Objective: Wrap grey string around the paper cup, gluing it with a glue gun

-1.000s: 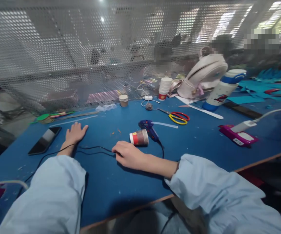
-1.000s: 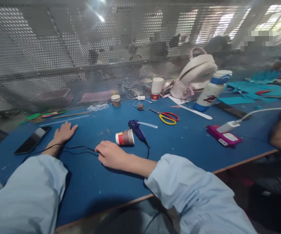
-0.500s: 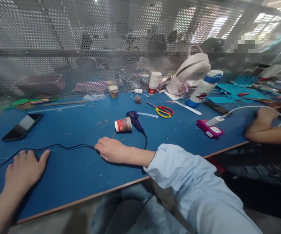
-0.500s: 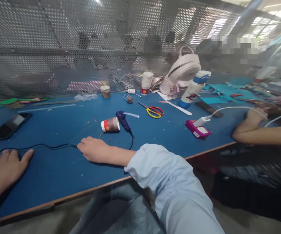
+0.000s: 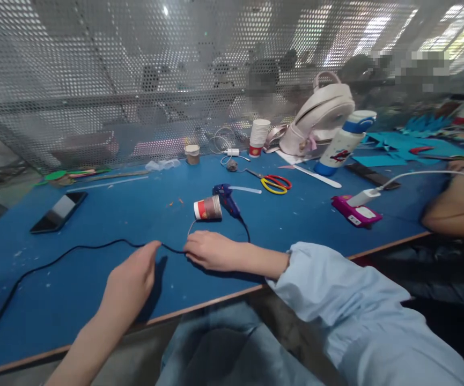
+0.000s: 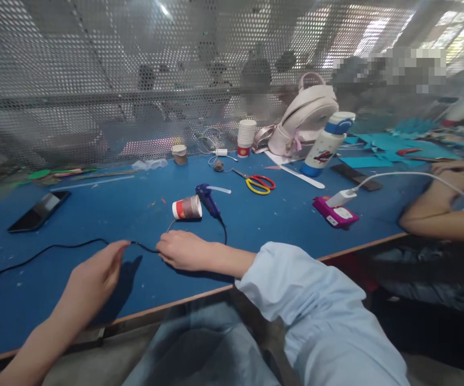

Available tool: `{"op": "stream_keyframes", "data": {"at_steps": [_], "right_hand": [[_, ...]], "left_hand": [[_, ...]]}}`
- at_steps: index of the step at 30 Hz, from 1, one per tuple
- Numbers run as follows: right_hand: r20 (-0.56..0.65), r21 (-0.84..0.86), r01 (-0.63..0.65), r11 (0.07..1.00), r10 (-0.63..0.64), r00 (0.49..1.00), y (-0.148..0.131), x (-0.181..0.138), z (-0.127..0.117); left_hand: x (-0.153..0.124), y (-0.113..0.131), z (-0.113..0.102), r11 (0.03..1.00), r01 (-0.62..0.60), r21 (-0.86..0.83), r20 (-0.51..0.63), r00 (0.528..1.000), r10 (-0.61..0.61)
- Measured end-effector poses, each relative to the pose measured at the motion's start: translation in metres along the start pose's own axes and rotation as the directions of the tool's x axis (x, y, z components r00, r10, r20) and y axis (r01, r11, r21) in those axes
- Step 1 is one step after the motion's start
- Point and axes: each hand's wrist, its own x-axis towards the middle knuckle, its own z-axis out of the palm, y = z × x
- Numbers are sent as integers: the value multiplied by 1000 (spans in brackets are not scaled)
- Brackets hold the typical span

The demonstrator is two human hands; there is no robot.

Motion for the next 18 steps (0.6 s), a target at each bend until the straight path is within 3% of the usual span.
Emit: {"op": "stream_keyframes", "data": {"at_steps": [2, 5, 9, 12, 16, 18], "right_hand": [[-48, -6, -45, 999, 45, 998, 6, -12, -10], [-74, 31, -217, 976, 219, 973, 18, -31, -32], [59, 182, -399, 899, 395, 917, 41, -64, -56], [133, 216, -505, 836, 487, 863, 61, -85, -61], [1, 237, -659, 714, 678, 735, 88, -83, -51], [-30, 303, -632, 713, 670, 742, 99, -70, -42]], "left_hand": [[27, 4, 3, 997, -43, -63, -8, 999, 42], [71, 11, 11, 971, -154, -182, 52, 985, 166], [115, 28, 31, 929, -277, -247, 124, 941, 314], [131, 42, 46, 896, -346, -278, 171, 900, 400], [139, 55, 58, 863, -400, -309, 203, 859, 471], [140, 56, 61, 864, -393, -313, 203, 862, 465]]}}
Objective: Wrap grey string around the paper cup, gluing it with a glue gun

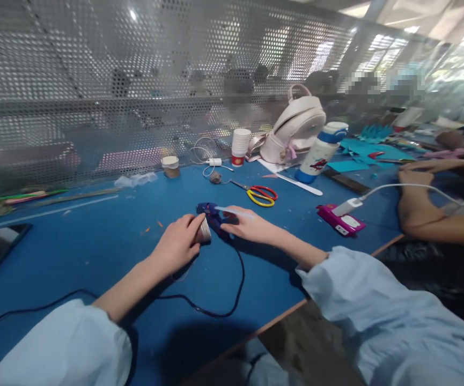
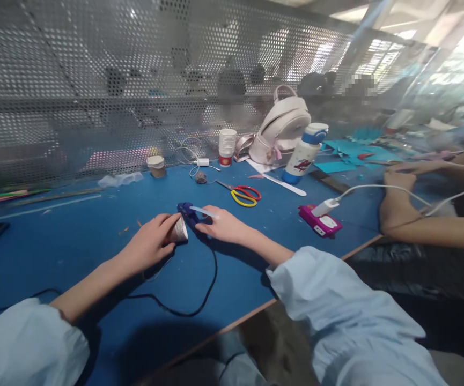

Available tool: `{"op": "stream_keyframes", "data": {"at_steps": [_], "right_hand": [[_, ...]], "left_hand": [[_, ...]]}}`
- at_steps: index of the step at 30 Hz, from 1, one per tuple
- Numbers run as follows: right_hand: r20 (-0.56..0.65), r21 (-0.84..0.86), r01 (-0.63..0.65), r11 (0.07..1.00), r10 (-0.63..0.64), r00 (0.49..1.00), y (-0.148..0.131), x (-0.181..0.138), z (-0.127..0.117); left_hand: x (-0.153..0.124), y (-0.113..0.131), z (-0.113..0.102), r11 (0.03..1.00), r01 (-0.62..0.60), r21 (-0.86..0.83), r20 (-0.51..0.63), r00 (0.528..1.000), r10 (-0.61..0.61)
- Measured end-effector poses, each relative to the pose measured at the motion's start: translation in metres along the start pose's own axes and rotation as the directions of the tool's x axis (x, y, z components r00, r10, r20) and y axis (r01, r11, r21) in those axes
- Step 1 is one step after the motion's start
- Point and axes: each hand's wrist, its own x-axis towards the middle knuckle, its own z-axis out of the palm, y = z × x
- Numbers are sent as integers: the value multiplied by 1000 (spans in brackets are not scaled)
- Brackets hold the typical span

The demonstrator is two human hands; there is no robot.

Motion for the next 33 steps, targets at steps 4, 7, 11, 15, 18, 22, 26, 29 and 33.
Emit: {"op": "stream_keyframes", "data": {"at_steps": [4, 7, 11, 15, 18, 22, 26, 29, 33], "right_hand": [[21, 90, 4, 996, -6, 1000, -1, 28, 22], [9, 129, -49, 990, 49, 999, -3, 34, 31], [-11, 193, -136, 972, 141, 990, -6, 28, 27], [-23, 298, -203, 933, 220, 975, -8, 20, 18], [-32, 457, -230, 859, 275, 961, -14, 15, 16], [42, 614, -274, 741, 315, 948, -30, 3, 17], [-27, 537, -261, 802, 325, 945, -43, -8, 17], [-91, 480, -197, 855, 271, 958, -44, -13, 18], [-131, 495, -151, 856, 245, 961, -43, -13, 20]], "left_hand": [[-2, -12, -5, 987, 70, -143, -12, 997, -72], [-4, -27, -16, 887, 168, -431, -105, 967, -234], [-1, -43, -23, 464, 247, -851, -29, 859, -511], [3, -50, -18, 112, 231, -967, 123, 800, -587], [1, -50, -14, 6, 198, -980, 152, 772, -617], [-6, -45, -11, 12, 151, -988, 106, 746, -657], [-11, -44, -5, 73, 173, -982, 78, 726, -683], [-14, -49, 3, 141, 205, -969, 55, 728, -684], [-18, -53, 9, 314, 261, -913, 12, 785, -619]]}}
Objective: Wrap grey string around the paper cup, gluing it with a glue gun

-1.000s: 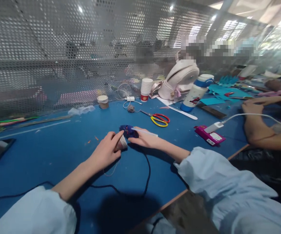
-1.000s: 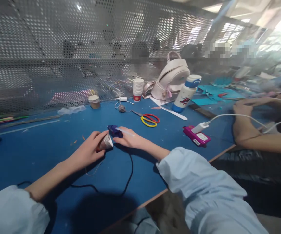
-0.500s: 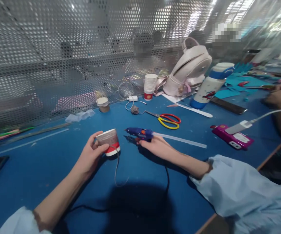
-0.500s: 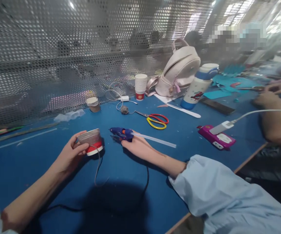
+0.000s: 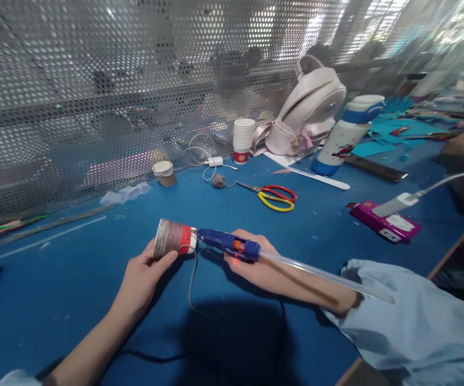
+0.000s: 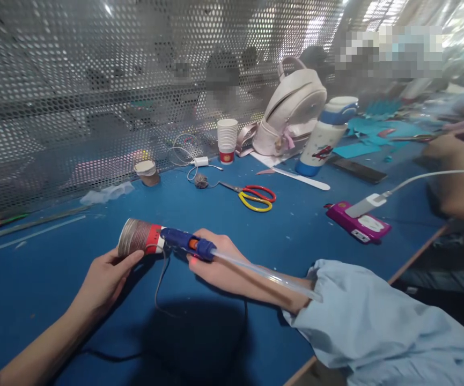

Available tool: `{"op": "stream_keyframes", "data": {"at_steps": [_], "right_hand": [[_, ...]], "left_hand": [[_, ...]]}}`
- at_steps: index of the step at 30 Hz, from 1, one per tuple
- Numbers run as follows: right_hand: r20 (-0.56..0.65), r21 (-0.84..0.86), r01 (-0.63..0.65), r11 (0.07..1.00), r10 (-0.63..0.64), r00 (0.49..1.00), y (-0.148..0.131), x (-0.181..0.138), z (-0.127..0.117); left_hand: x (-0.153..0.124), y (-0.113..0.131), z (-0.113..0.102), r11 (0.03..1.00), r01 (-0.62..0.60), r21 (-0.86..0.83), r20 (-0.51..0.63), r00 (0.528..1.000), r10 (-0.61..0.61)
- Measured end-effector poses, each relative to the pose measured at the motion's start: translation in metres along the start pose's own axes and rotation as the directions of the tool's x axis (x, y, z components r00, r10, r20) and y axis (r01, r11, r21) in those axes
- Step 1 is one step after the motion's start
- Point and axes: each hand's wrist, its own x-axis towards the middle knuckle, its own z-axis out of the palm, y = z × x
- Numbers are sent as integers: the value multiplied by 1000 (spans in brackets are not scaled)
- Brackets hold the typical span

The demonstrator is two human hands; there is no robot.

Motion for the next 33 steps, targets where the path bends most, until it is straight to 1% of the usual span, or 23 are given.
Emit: {"op": "stream_keyframes", "data": {"at_steps": [3, 5, 9, 13, 15, 17, 19, 22, 27, 30, 33], "right_hand": [[-59, 35, -6, 999, 8, 998, 0, 1, 4], [-80, 73, -13, 997, 19, 997, -1, 1, 6], [-52, 117, 0, 993, 6, 999, -4, -1, 4], [-19, 43, 31, 999, -31, 999, -7, -5, -2], [-15, -8, 78, 997, -78, 997, -5, -5, -3], [-28, -22, 143, 989, -144, 989, 0, -5, 0], [-74, -11, 200, 980, -200, 977, 5, -3, 6], [-136, 2, 248, 969, -245, 960, 11, 0, 14], [-135, -14, 345, 939, -343, 929, 15, 3, 23], [-121, -18, 318, 948, -317, 941, 18, 3, 26], [-95, -14, 286, 958, -286, 954, 20, 2, 25]], "left_hand": [[-6, 0, 2, 996, -51, 79, 48, 998, 47], [-11, 2, 6, 992, -53, 110, 65, 997, 46], [-18, 6, 12, 988, -26, 150, 85, 996, 14], [-15, 4, 10, 985, -90, 147, 55, 995, 83], [-12, 2, 8, 984, -120, 132, 19, 993, 119], [-12, 1, 8, 985, -124, 118, -4, 992, 126], [-15, 3, 11, 987, -103, 122, -4, 995, 104], [-23, 10, 19, 988, -41, 149, 7, 999, 40], [-35, 20, 32, 984, 30, 175, 57, 998, -40], [-40, 23, 35, 982, 64, 179, 56, 996, -75], [-43, 25, 37, 982, 66, 176, 49, 996, -76]]}}
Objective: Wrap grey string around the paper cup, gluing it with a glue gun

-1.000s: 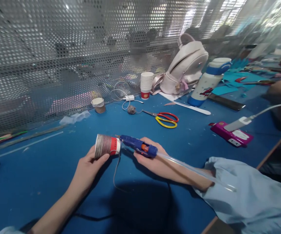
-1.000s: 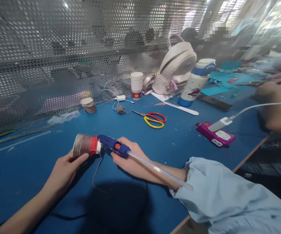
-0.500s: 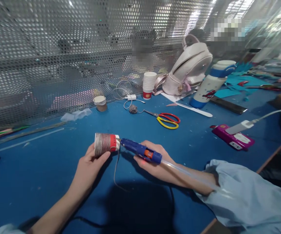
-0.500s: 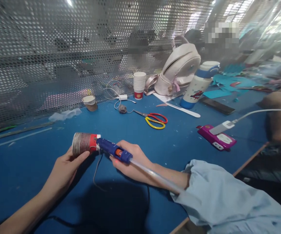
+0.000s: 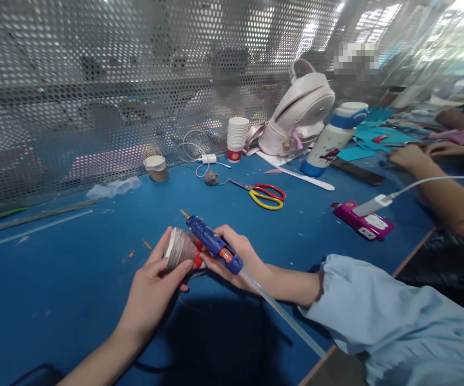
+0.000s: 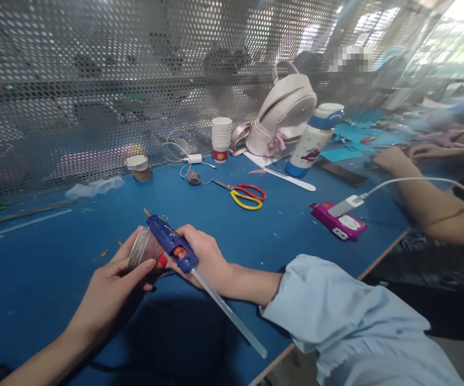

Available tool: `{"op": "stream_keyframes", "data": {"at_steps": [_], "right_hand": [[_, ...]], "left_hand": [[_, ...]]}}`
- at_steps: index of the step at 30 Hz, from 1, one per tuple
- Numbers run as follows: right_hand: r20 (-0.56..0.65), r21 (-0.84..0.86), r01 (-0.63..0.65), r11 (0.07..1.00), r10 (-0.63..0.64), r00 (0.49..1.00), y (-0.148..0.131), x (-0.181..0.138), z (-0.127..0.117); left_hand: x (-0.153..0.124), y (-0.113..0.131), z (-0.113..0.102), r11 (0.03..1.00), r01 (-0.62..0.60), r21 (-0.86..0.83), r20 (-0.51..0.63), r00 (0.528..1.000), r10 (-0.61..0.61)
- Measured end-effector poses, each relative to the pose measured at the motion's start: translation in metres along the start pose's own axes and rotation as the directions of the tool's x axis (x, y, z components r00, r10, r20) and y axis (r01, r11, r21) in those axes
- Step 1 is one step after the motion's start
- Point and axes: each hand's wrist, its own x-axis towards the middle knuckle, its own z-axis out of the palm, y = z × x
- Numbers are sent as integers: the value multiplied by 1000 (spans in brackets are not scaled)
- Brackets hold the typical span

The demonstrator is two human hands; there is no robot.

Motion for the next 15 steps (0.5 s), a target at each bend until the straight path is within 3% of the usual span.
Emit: {"op": "stream_keyframes", "data": {"at_steps": [9, 15], "right_hand": [[-28, 61, -34, 998, 36, 999, -14, -4, 2], [-45, 91, -23, 996, 28, 999, -25, -8, -9]], "left_hand": [[1, -3, 1, 998, 41, -52, -40, 998, -43], [8, -8, -6, 999, -44, -28, -112, 993, 41]]}}
